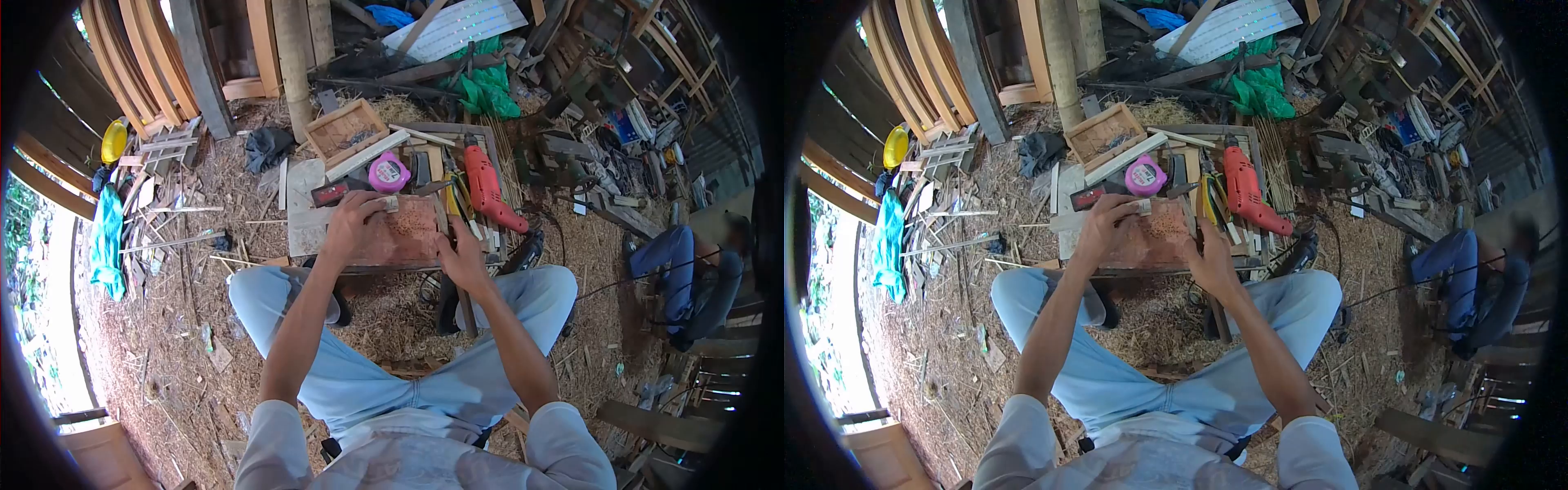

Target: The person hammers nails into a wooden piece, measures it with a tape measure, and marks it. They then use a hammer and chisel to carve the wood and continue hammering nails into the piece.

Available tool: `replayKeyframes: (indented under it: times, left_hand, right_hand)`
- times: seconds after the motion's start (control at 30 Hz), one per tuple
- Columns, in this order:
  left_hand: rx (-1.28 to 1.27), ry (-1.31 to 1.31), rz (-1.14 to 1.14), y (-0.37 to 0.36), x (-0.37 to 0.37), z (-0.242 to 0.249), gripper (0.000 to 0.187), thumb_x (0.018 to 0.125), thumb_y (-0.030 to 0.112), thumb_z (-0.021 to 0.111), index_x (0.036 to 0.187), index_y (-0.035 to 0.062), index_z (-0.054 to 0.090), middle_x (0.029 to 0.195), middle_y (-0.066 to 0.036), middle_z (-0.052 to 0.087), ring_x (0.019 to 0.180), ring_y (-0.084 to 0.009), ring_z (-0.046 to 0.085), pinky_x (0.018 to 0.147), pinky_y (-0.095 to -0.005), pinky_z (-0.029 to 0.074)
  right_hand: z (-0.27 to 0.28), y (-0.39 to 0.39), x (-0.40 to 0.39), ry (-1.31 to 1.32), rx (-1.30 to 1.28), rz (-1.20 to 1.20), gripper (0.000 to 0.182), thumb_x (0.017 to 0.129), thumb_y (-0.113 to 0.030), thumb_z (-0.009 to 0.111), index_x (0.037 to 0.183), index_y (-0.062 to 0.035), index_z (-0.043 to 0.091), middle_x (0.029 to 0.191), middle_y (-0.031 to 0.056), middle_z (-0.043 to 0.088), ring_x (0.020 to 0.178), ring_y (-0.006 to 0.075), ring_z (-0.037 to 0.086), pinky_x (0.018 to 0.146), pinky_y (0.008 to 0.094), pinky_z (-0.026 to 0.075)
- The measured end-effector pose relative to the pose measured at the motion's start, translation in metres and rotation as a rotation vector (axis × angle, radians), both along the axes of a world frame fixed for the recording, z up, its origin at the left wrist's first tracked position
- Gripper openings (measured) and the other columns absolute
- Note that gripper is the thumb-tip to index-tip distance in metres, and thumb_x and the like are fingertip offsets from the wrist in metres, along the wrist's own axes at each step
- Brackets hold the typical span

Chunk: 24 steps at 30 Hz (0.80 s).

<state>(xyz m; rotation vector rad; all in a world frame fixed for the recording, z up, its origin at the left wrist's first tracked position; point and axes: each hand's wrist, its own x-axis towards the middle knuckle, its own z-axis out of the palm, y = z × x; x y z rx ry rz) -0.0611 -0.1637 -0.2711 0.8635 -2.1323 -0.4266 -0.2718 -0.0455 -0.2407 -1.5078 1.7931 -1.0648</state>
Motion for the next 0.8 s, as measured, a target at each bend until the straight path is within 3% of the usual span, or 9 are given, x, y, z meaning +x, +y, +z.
replayKeyframes:
  times: [0.03,0.1,0.2,0.37,0.53,0.6,0.7,0.8]
  left_hand:
    - [-0.032,-0.074,0.021,0.000,0.000,0.003,0.016,0.077,0.009,0.071,0.091,0.0038,0.069,0.104,-0.008,0.066,0.098,-0.0275,0.061,0.090,-0.0393,0.047]
    - [-0.009,-0.063,0.027,0.002,-0.001,0.006,0.015,0.077,0.010,0.071,0.090,0.0041,0.069,0.103,-0.007,0.067,0.099,-0.0272,0.061,0.092,-0.0406,0.046]
    - [-0.007,-0.057,0.054,0.000,-0.005,0.006,0.013,0.077,0.011,0.071,0.088,0.0049,0.070,0.100,-0.005,0.068,0.099,-0.0259,0.060,0.090,-0.0419,0.045]
    - [-0.027,-0.063,0.083,-0.001,-0.007,0.004,0.013,0.075,0.012,0.072,0.086,0.0054,0.070,0.097,-0.004,0.068,0.098,-0.0248,0.060,0.087,-0.0413,0.045]
    - [-0.034,-0.053,0.070,0.000,-0.006,0.002,0.022,0.074,0.012,0.074,0.095,0.0074,0.070,0.103,-0.005,0.067,0.099,-0.0249,0.060,0.087,-0.0401,0.045]
    - [-0.042,-0.059,0.082,0.007,-0.008,0.007,0.025,0.073,0.011,0.074,0.098,0.0079,0.070,0.105,-0.005,0.066,0.099,-0.0248,0.060,0.087,-0.0397,0.045]
    - [-0.056,-0.069,0.100,0.009,-0.009,0.008,0.028,0.071,0.011,0.074,0.099,0.0087,0.070,0.106,-0.004,0.066,0.099,-0.0247,0.060,0.086,-0.0389,0.046]
    - [-0.067,-0.051,0.103,0.011,-0.009,0.004,0.027,0.070,0.009,0.074,0.097,0.0096,0.071,0.104,-0.002,0.065,0.097,-0.0242,0.060,0.085,-0.0381,0.045]
  right_hand:
    - [-0.005,0.002,-0.002,-0.001,-0.001,-0.006,0.024,0.089,-0.012,0.057,0.110,0.0011,0.054,0.080,0.0157,0.059,0.071,0.0268,0.059,0.065,0.0372,0.045]
    - [-0.009,0.007,-0.001,0.051,0.034,-0.011,0.028,0.088,-0.012,0.056,0.110,0.0044,0.051,0.088,0.0258,0.061,0.084,0.0438,0.061,0.074,0.0472,0.045]
    - [-0.008,0.012,0.000,0.010,0.089,0.011,0.029,0.089,-0.013,0.056,0.112,0.0046,0.051,0.093,0.0292,0.062,0.091,0.0468,0.060,0.077,0.0493,0.044]
    - [-0.007,0.012,-0.002,-0.002,0.153,0.012,0.031,0.089,-0.014,0.056,0.113,0.0051,0.052,0.091,0.0294,0.062,0.089,0.0461,0.061,0.076,0.0484,0.045]
    - [-0.010,0.013,-0.005,0.016,0.178,0.003,0.032,0.089,-0.014,0.057,0.115,0.0048,0.053,0.089,0.0268,0.063,0.085,0.0435,0.061,0.073,0.0447,0.047]
    - [-0.001,0.017,-0.002,-0.033,0.020,0.013,0.034,0.091,-0.015,0.056,0.118,0.0041,0.051,0.087,0.0237,0.063,0.081,0.0421,0.062,0.072,0.0424,0.047]
    - [0.023,0.020,0.010,-0.146,0.003,0.017,0.037,0.094,-0.018,0.055,0.123,0.0034,0.047,0.086,0.0222,0.062,0.079,0.0413,0.062,0.072,0.0414,0.047]
    - [0.028,0.020,0.017,-0.058,-0.001,0.053,0.033,0.097,-0.019,0.053,0.120,0.0031,0.045,0.081,0.0245,0.061,0.076,0.0449,0.061,0.067,0.0449,0.046]
